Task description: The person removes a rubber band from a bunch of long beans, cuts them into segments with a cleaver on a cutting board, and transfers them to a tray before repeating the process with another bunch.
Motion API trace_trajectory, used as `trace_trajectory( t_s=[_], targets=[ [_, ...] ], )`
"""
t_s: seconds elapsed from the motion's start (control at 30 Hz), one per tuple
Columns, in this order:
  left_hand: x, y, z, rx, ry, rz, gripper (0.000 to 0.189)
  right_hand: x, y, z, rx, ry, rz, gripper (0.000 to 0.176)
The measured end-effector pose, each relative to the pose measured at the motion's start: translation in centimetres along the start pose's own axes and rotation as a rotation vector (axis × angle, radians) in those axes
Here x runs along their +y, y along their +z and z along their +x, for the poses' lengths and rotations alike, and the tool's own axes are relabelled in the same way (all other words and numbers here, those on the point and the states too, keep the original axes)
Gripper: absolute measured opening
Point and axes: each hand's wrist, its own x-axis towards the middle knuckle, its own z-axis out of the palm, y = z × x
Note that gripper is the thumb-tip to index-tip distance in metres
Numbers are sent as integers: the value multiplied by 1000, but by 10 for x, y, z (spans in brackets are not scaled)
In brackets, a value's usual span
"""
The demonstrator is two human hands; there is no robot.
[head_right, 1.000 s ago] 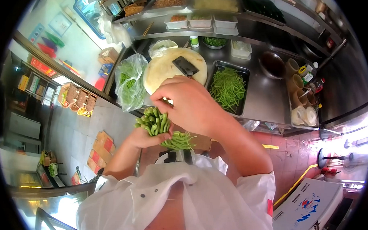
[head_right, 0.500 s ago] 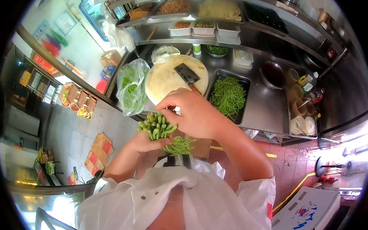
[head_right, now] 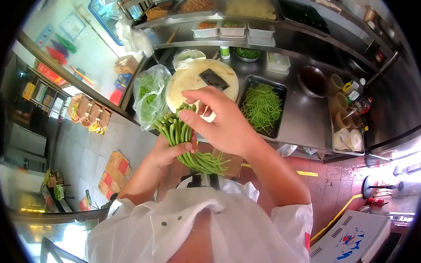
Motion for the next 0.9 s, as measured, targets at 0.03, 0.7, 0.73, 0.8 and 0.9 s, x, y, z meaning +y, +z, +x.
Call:
trace_trajectory(
  t_s=[0.03, 0.7, 0.73, 0.8, 0.9],
  targets=[
    [0, 0, 1, -1, -2, 0, 42, 2, 4, 0, -19, 37, 37, 34],
    [4, 6, -8, 100, 0, -116, 53, -11, 31, 0, -79, 301, 110, 37],
    [2, 4, -7, 104, 2, -118, 53, -14, 32, 0, -93, 301, 16, 37],
    [-5, -3, -6, 99, -64, -114, 59, -10, 39, -1, -65, 287, 41, 38],
    [-12, -8, -9, 98, -102, -109, 62, 16, 49, -8, 6, 146, 25, 48]
  ],
)
